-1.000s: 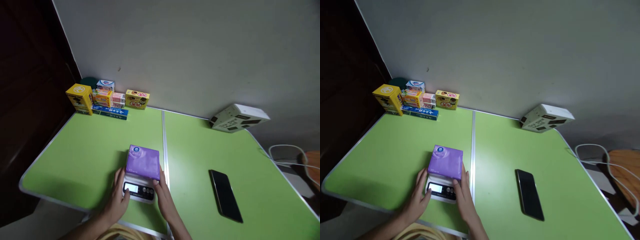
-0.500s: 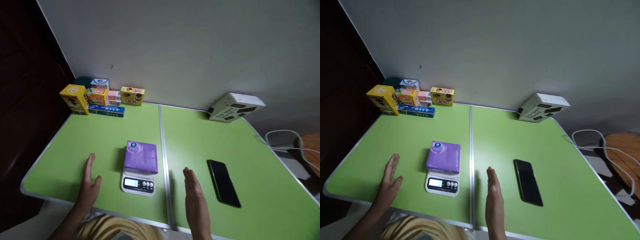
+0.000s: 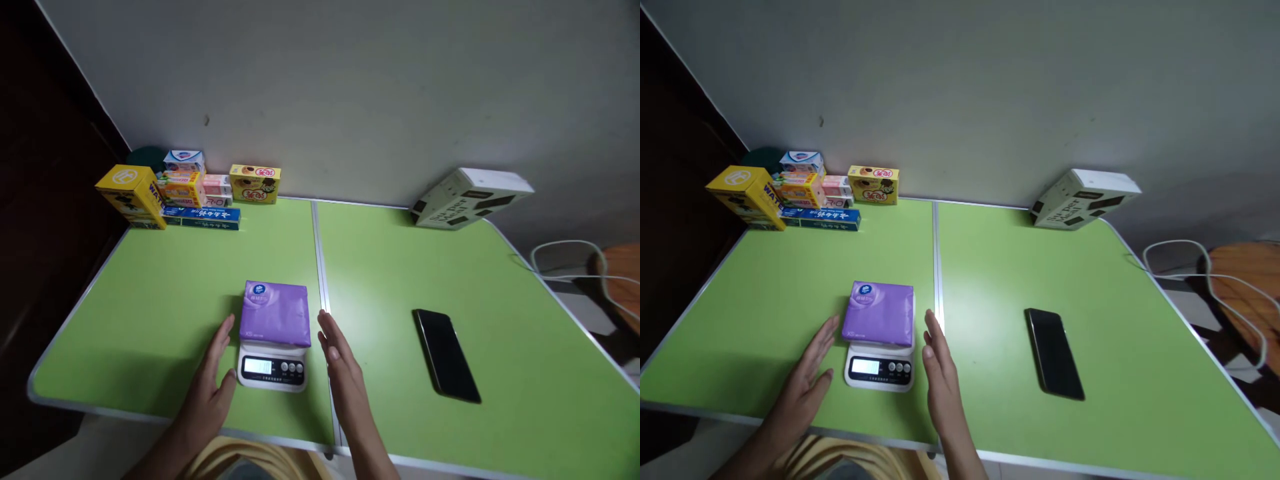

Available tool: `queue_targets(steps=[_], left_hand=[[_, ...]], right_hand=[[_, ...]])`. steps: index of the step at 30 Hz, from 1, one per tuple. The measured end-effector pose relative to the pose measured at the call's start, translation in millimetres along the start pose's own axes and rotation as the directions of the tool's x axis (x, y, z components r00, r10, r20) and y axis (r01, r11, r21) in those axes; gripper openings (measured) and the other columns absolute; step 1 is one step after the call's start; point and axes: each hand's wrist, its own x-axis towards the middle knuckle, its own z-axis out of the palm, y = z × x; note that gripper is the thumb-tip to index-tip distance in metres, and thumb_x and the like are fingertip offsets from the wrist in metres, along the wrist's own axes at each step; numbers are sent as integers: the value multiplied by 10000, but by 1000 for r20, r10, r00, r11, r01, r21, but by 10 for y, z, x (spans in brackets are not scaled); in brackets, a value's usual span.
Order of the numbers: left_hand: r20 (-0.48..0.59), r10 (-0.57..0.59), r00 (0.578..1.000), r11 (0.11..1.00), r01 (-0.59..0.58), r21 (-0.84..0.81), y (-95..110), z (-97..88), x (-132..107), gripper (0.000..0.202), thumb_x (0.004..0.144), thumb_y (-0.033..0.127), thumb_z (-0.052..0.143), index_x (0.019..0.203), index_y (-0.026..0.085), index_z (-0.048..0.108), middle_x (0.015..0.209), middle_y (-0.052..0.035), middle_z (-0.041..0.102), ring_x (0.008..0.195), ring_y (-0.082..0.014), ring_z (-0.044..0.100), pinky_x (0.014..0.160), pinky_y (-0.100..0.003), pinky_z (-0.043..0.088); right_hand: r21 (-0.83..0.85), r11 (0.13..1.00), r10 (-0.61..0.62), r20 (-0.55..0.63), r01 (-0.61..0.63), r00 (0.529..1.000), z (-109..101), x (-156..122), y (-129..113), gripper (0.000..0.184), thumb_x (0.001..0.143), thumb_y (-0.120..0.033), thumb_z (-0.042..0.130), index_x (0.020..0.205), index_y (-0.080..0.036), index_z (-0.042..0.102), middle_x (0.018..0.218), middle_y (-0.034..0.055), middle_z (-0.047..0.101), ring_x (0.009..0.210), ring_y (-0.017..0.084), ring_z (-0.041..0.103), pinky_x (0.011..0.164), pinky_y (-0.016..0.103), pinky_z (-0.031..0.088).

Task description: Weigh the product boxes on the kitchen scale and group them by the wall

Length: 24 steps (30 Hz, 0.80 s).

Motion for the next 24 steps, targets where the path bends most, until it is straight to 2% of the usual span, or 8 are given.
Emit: queue_targets(steps=[4, 7, 11, 14, 17, 20, 22, 24], left_hand=[[4, -66, 998, 998, 65, 5, -18, 64, 14, 632, 822, 227, 457, 1437, 222, 315, 1516, -57, 341, 1393, -246, 301, 1149, -419, 249], [17, -65, 998, 996, 64, 61, 48, 185, -11, 635, 849, 295, 462, 1456, 261, 281, 1511, -25, 352, 1374, -279, 336, 1122, -447, 310], [100, 74, 992, 985, -88, 148, 394, 584, 59, 633, 843, 249, 471, 1447, 342, 305, 1493, 31, 374, 1342, -318, 385, 1120, -503, 308], [346, 176, 921, 966, -230, 122, 729, 1163, 308, 740, 789, 143, 505, 1464, 331, 269, 1528, 30, 292, 1368, -325, 334, 1153, -502, 228], [592, 149, 792, 969, -237, 73, 979, 1947, 711, 872, 755, 106, 512, 1503, 249, 85, 1577, -11, 84, 1414, -333, 204, 1159, -502, 183], [682, 140, 718, 975, -220, 32, 1132, 2789, 1156, 965, 704, 79, 523, 1494, 97, -31, 1574, -100, -62, 1438, -306, -31, 1177, -459, 60], [711, 159, 685, 967, -254, 29, 1188, 3299, 1435, 965, 676, 54, 510, 1476, 4, -29, 1563, -161, -99, 1435, -271, -98, 1179, -405, 4], [716, 192, 671, 951, -306, 32, 1209, 3728, 1693, 977, 652, 44, 516, 1468, -25, -18, 1559, -179, -122, 1433, -243, -129, 1175, -358, -22]], right_hand=[[-48, 995, 91, 121, -86, 988, 107, -42, -88, 710, 846, -664, 409, 1465, -351, 254, 1564, -6, 222, 1405, 301, 269, 1107, 505, 303], [-43, 999, 34, 195, -26, 980, 65, -111, -184, 693, 888, -581, 431, 1483, -368, 148, 1569, -27, 207, 1430, 238, 214, 1131, 440, 284], [-52, 997, -51, 61, 54, 997, -422, -99, -324, 681, 903, -544, 436, 1488, -339, 152, 1573, -29, 184, 1444, 215, 158, 1150, 417, 241], [-55, 993, -112, -178, 104, 978, -1084, 119, -378, 680, 868, -566, 479, 1458, -279, 302, 1535, 19, 308, 1426, 248, 225, 1146, 425, 237], [-61, 978, -206, -418, 199, 885, -1799, 552, -341, 609, 836, -547, 522, 1362, -244, 472, 1426, 51, 484, 1352, 279, 369, 1117, 418, 278], [-88, 960, -265, -600, 267, 755, -2428, 1107, -256, 556, 797, -511, 546, 1265, -211, 558, 1286, 64, 605, 1210, 277, 512, 1022, 393, 388], [-101, 958, -258, -716, 269, 649, -2781, 1486, -215, 542, 754, -508, 550, 1180, -177, 600, 1176, 74, 655, 1097, 264, 572, 943, 379, 439], [-110, 957, -254, -765, 269, 592, -3077, 1841, -208, 530, 713, -513, 536, 1093, -154, 628, 1068, 72, 681, 1007, 254, 596, 882, 376, 460]])
